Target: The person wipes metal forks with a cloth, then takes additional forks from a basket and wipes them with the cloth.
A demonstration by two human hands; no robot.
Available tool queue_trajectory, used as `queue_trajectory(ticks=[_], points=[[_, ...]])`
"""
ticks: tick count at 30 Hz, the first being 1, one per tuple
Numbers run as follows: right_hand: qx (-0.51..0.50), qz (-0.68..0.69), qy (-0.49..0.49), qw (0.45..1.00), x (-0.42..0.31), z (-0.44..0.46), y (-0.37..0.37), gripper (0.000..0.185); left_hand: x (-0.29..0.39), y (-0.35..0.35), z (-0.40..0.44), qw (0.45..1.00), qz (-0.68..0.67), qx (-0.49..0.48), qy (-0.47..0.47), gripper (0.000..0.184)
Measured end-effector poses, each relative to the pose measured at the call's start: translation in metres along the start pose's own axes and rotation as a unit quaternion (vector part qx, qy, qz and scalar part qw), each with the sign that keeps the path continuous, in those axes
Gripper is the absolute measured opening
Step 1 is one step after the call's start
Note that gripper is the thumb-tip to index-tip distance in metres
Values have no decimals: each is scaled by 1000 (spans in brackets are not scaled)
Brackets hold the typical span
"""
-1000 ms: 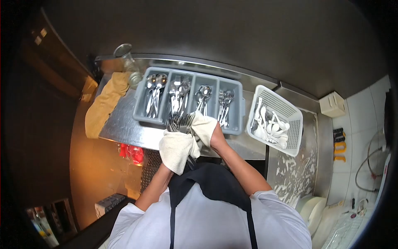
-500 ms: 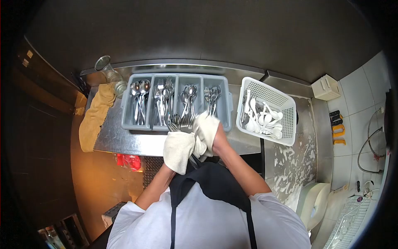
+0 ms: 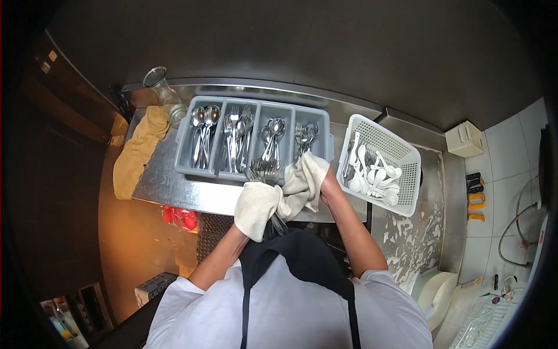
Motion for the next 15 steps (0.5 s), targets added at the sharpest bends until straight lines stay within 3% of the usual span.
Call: queue_trajectory(ticks=[1, 4, 5, 8, 9, 13, 14, 15], points=[[-14, 8, -1, 1000, 2, -7, 3, 24, 1, 0, 1, 1000, 6, -2, 0, 17], [-14, -137, -120, 983, -25, -31, 23, 25, 2, 1, 6, 1000, 2, -19, -6, 18], [-14, -143, -173, 974, -30, -34, 28, 16, 3, -2, 7, 999, -14, -32, -13, 18], [34, -130, -200, 971, -32, -38, 36, 15, 2, -13, 9, 996, -79, -34, -34, 18], [69, -43, -119, 990, -26, -42, 37, 16, -4, -7, 6, 994, -96, -20, -47, 18], [-74, -161, -152, 972, -21, -32, 68, 21, -5, 4, 3, 993, 66, -93, -12, 17], [-77, -261, -188, 944, -23, -38, 79, 18, -8, -1, 0, 996, 46, -71, -17, 16], [-45, -191, -167, 966, -19, -39, 77, 17, -11, -6, -5, 998, 26, -49, -22, 16]])
Point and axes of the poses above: each hand's wrist, its own z-axis towards the middle knuckle, its own y-axis out of the palm, x = y × z, the point moved 10 cm from there along z, towards the middle knuckle, and after that the axes turned 3 degrees about -y, right-handed, at the moved point
